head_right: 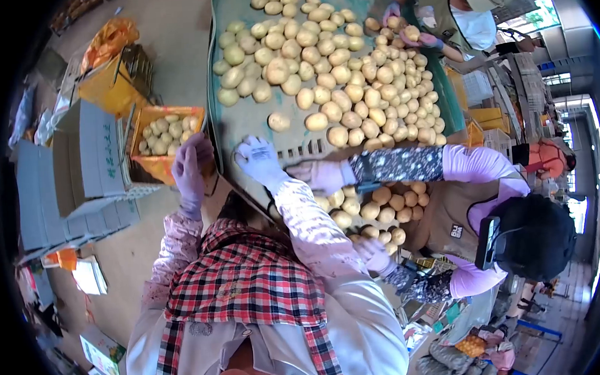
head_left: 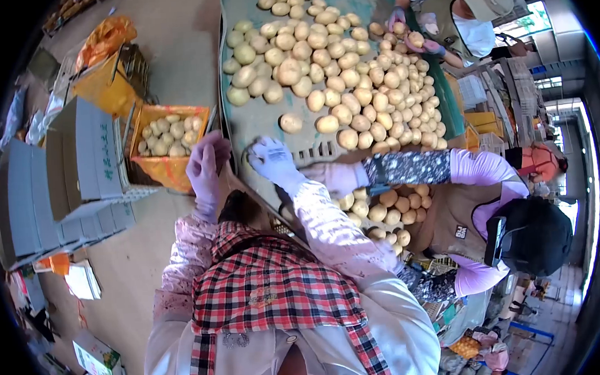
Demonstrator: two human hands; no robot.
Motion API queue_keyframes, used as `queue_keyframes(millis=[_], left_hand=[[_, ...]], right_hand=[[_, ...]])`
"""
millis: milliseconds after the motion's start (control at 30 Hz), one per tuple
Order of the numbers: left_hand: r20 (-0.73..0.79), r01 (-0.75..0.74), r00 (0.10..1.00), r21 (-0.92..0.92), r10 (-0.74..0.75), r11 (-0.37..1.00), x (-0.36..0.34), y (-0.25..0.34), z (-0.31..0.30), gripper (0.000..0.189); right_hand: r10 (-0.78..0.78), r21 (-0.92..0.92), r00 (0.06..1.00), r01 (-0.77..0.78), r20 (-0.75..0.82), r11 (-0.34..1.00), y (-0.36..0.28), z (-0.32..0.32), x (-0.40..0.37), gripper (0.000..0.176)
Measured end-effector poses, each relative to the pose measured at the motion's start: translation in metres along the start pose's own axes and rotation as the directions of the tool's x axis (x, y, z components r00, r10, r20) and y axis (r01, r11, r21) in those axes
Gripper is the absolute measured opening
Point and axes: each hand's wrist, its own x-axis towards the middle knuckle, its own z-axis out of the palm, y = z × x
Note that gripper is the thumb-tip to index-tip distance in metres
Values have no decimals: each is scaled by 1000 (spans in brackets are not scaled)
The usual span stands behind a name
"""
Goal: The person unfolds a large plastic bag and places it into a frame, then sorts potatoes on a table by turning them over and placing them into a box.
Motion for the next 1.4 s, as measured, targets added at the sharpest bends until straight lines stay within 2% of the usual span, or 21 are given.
queue_keyframes(millis=[67, 133, 200, 267, 333, 400, 467, 533, 600, 667, 767, 867, 933, 967, 1067, 1100, 1200, 1233, 1333, 1367, 1400], left_hand=[[48, -26, 999, -4, 26, 1000, 9, -5, 6, 31], [99, -7, 995, 30, 4, 1000, 13, -8, 18, 27], [161, -51, 987, 137, 29, 989, 20, -28, 31, 22], [269, 64, 955, 235, -129, 970, 24, -27, 51, 22], [382, -179, 924, 445, -5, 878, 37, -24, 72, 29], [408, -151, 889, 690, -208, 708, 55, -22, 82, 40], [479, -307, 866, 736, -143, 604, 75, -47, 84, 48], [544, -402, 827, 750, -144, 526, 85, -78, 87, 55], [601, -457, 772, 751, -206, 478, 92, -97, 93, 60], [615, -515, 725, 783, -311, 350, 89, -118, 101, 67], [518, -513, 618, 836, -592, 195, 72, -108, 128, 67], [688, -610, 548, 718, -476, 335, 41, -118, 121, 61], [670, -146, 416, 717, -615, 682, 31, -111, 117, 51], [707, -140, 493, 640, -508, 755, 23, -129, 109, 42], [640, -158, 610, 676, -467, 720, 28, -130, 110, 31], [480, 212, 591, 683, -648, 699, 30, -119, 113, 26], [314, 661, 574, 367, -756, 654, 35, -117, 110, 26], [381, 721, 491, 326, -783, 611, 39, -119, 103, 36], [630, 958, 3, 221, -777, 183, 31, -102, 106, 51], [422, 962, -132, 273, -897, -13, 23, -76, 130, 57], [464, 951, -170, 307, -869, -22, 14, -62, 139, 53]], right_hand=[[317, 242, 946, -322, 62, 915, 13, -35, 4, 30], [480, 271, 870, -438, -113, 857, 45, -63, 18, 26], [354, 132, 836, -330, -420, 935, 91, -71, 40, 32], [245, -163, 842, -360, -480, 919, 131, -63, 61, 45], [332, -279, 898, -411, -289, 868, 141, -61, 62, 51], [344, -289, 928, -372, -144, 882, 133, -60, 56, 45], [263, -8, 965, -263, -12, 965, 130, -47, 32, 32], [365, 140, 921, -383, 135, 913, 118, -72, 21, 25], [465, 202, 852, -425, -239, 882, 135, -76, 25, 23], [466, 73, 798, -477, -382, 876, 167, -95, 49, 15], [360, -51, 865, -401, -349, 915, 216, -106, 78, 40], [461, -55, 872, -475, -165, 878, 229, -103, 88, 54], [517, -72, 855, -519, -47, 852, 221, -107, 89, 57], [478, -135, 878, -472, 22, 871, 214, -107, 85, 54], [290, -384, 956, -280, -34, 880, 197, -73, 46, 39], [323, -334, 946, -317, -38, 888, 183, -76, 34, 40], [409, -29, 889, -423, -207, 905, 150, -74, -20, 45], [492, 194, 849, -459, -190, 867, 142, -76, -37, 46], [686, 705, 707, -397, -174, 588, 81, -90, -67, 32], [693, 722, 705, -402, -148, 563, 65, -84, -75, 25], [700, 739, 703, -403, -128, 540, 50, -77, -81, 20]])
